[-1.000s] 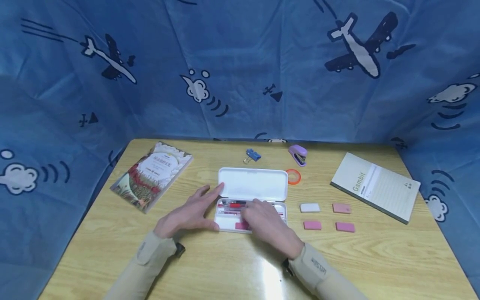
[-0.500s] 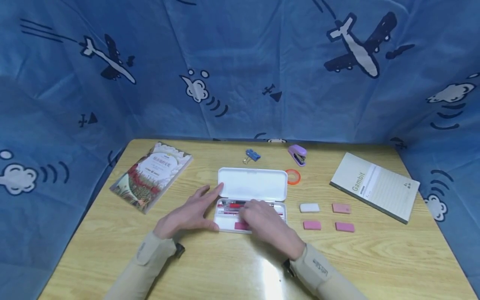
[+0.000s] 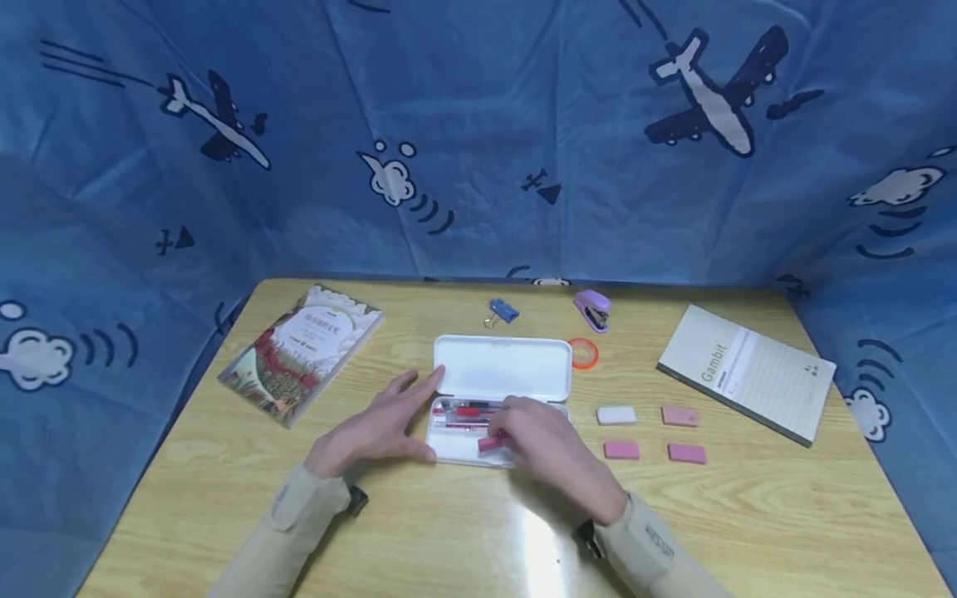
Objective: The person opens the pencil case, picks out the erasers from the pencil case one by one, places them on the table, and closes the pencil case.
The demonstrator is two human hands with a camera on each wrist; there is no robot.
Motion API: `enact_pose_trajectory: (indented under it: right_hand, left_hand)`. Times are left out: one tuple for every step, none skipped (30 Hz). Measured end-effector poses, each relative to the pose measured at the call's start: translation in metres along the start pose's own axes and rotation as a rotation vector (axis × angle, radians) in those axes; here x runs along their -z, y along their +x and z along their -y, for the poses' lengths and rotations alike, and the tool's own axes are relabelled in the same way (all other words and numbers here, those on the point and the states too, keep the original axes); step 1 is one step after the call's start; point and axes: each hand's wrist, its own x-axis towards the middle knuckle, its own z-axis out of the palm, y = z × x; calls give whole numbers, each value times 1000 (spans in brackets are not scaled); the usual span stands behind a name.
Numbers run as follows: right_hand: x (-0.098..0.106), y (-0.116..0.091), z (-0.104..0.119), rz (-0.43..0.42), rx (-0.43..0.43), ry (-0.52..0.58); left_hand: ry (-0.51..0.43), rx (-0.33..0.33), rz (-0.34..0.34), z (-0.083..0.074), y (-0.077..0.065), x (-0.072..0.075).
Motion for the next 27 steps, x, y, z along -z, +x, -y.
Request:
enact_pose_trajectory:
  right_hand:
    - [3, -3, -3, -6, -10, 21]
    - [7, -7, -6, -9, -21, 47]
    - [10, -11, -9, -7, -28, 72]
    - [14, -15, -13, 2, -42, 104]
    - [17, -19, -17, 14, -55, 133]
    - [21, -25, -20, 27, -69, 161]
    - [24, -30, -24, 36, -84, 192]
    - [27, -36, -28, 37, -97, 214]
    - [30, -42, -31, 40, -108, 239]
    - [33, -48, -35, 39, -121, 263]
    - [35, -54, -38, 30, -130, 281]
    - [37, -61, -41, 21, -143, 297]
    - [39, -67, -44, 14, -153, 311]
    - [40, -73, -47, 10, -171, 323]
    - [42, -79, -50, 9, -185, 332]
    - [43, -85, -53, 8, -202, 337]
    - [44, -91, -56, 6, -220, 334]
    - [45, -97, -58, 4, -239, 324]
    - [45, -103, -61, 3, -254, 313]
    - [46, -108, -64, 0, -271, 299]
    - [46, -114, -67, -3, -287, 279]
    - [47, -119, -70, -5, -303, 262]
    - [47, -124, -72, -6, -317, 246]
    - [47, -128, -74, 0, -331, 231]
    - [46, -132, -77, 10, -343, 224]
    - [46, -136, -79, 19, -352, 217]
    - [45, -139, -81, 32, -359, 211]
  left_hand:
    - [0, 0, 1, 0, 0, 0]
    - [0, 0, 1, -1, 0, 0]
    - [0, -1, 1, -1, 0, 0]
    - [-1, -1, 2, -1, 0, -1]
    - [-1, -1, 4, -1, 0, -1]
    - [0, -1, 6, -1, 0, -1]
    - [2, -1, 9, -2, 0, 0]
    - [3, -1, 11, -2, 0, 0]
    - [3, -1, 13, -2, 0, 0]
    - [4, -1, 14, -1, 0, 0]
    - [5, -1, 14, -1, 0, 0]
    - [6, -1, 13, -1, 0, 0]
    - [7, -1, 12, -1, 0, 0]
    - [6, 0, 11, -1, 0, 0]
    - [7, 1, 9, -1, 0, 0]
    - [7, 2, 7, -1, 0, 0]
    - [8, 3, 5, 0, 0, 0]
    - [9, 4, 5, 0, 0, 0]
    - [11, 4, 3, 0, 0, -1]
    - [11, 3, 2, 0, 0, -1]
    - [12, 1, 1, 1, 0, -1]
    - [11, -1, 0, 1, 0, -1]
    - [11, -4, -1, 1, 0, -2]
    - [12, -6, -4, 2, 0, -2]
    - [10, -9, -6, 2, 0, -2]
    - [9, -9, -7, 2, 0, -1]
    - [7, -9, -8, 2, 0, -1]
